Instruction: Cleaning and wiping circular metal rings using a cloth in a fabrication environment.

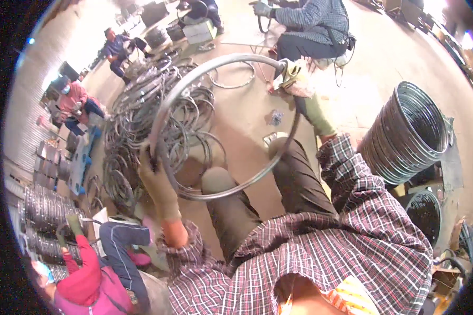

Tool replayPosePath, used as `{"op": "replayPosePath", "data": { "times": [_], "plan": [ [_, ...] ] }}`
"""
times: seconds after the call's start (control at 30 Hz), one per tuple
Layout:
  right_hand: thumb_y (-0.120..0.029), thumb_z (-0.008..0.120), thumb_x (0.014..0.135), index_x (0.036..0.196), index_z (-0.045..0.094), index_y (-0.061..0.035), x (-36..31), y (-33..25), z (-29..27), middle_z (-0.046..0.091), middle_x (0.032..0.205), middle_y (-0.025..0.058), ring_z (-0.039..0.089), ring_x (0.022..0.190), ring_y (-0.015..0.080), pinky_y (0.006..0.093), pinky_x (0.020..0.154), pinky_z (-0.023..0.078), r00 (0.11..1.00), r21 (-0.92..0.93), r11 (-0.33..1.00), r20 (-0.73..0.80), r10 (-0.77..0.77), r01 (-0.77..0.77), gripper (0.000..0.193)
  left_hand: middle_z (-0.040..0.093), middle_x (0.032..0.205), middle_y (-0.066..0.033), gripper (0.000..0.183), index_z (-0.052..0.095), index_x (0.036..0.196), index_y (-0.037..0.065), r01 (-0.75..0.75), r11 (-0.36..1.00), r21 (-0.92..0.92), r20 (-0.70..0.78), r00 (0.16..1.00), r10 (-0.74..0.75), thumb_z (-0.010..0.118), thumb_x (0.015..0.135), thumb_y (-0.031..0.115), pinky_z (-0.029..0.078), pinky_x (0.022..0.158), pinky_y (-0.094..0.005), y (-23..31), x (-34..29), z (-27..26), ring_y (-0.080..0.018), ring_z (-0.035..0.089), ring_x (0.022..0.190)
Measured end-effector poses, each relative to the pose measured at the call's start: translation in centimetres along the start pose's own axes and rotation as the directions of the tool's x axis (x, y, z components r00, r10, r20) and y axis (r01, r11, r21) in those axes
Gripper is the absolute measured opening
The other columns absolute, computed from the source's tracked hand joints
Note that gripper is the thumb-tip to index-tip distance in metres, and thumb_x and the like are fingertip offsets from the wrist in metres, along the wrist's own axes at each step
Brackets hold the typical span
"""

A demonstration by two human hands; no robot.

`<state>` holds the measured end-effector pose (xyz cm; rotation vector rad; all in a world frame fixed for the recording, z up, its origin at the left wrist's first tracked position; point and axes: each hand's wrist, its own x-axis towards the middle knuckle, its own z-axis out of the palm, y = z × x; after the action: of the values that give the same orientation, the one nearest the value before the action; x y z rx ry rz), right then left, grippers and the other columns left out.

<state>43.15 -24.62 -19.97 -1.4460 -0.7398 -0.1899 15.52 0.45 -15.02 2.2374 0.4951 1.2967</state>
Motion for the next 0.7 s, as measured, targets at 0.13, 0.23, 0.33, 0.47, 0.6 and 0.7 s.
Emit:
{"op": "replayPosePath", "data": {
  "times": [0.13,0.23,0.33,0.47,0.6,0.7],
  "plan": [
    [-0.018,0.067,0.084,0.106,0.066,-0.0021,3.2,-8.7,-1.8,0.068,0.08,0.0077,0.064,0.065,0.0163,0.0298,0.065,0.052,0.999,0.097,0.995,0.041,0.018,-0.022,0.028,0.057,0.117,-0.0166,0.036,0.054,0.123,-0.001,-0.12,0.993,-0.012,-0.129,0.985,0.117,0.06,0.09,0.012,0.044,0.091,-0.039,4.0,-0.6,0.1,-0.0304,0.056,0.105],
    [-0.016,0.075,0.076,0.106,0.064,-0.0046,5.3,-14.3,-1.0,0.066,0.086,0.0065,0.065,0.077,0.0162,0.0285,0.067,0.052,0.93,-0.244,0.926,0.304,-0.209,0.288,0.034,0.054,0.121,-0.0184,0.038,0.055,0.123,0.001,-0.222,0.973,-0.068,-0.132,0.968,0.212,0.062,0.089,0.016,0.043,0.094,-0.0418,6.7,0.8,1.1,-0.0343,0.052,0.111],
    [-0.033,0.08,0.067,0.121,0.058,-0.0057,5.9,-15.9,0.7,0.065,0.088,0.0148,0.066,0.081,0.0252,0.0346,0.074,0.051,0.735,-0.529,0.51,0.502,-0.456,0.678,0.065,0.06,0.109,-0.0191,0.038,0.056,0.12,0.002,-0.422,0.903,-0.083,0.029,0.904,0.425,0.064,0.089,0.022,0.047,0.086,-0.0409,10.7,4.4,4.1,-0.0353,0.059,0.099],
    [-0.039,0.072,0.078,0.124,0.057,-0.0049,6.7,-11.7,0.5,0.065,0.111,0.0161,0.066,0.089,0.0312,0.0393,0.074,0.053,0.661,-0.277,0.601,0.368,-0.654,0.75,0.059,0.064,0.089,-0.0181,0.033,0.059,0.112,0.006,-0.397,0.909,0.127,0.193,0.909,0.37,0.066,0.088,0.028,0.051,0.07,-0.0408,10.2,6.3,5.7,-0.0364,0.064,0.08],
    [-0.021,0.07,0.081,0.123,0.057,-0.0022,5.0,-5.9,-2.6,0.066,0.106,0.0155,0.063,0.097,0.0293,0.0369,0.088,0.05,0.814,0.014,0.822,0.133,-0.565,0.569,0.048,0.066,0.086,-0.018,0.029,0.061,0.107,0.007,-0.361,0.928,0.095,0.151,0.926,0.345,0.061,0.092,0.033,0.05,0.064,-0.0439,13.3,6.3,6.7,-0.0385,0.065,0.077],
    [-0.007,0.065,0.081,0.113,0.065,-0.0068,4.2,-2.7,-6.4,0.066,0.105,0.0105,0.063,0.1,0.0246,0.0356,0.09,0.05,0.608,-0.5,0.434,0.259,-0.751,0.749,0.032,0.066,0.089,-0.0191,0.03,0.062,0.108,0.007,-0.389,0.904,0.179,0.181,0.916,0.358,0.059,0.093,0.034,0.05,0.065,-0.0452,13.3,6.5,6.7,-0.0396,0.064,0.08]
  ]
}}
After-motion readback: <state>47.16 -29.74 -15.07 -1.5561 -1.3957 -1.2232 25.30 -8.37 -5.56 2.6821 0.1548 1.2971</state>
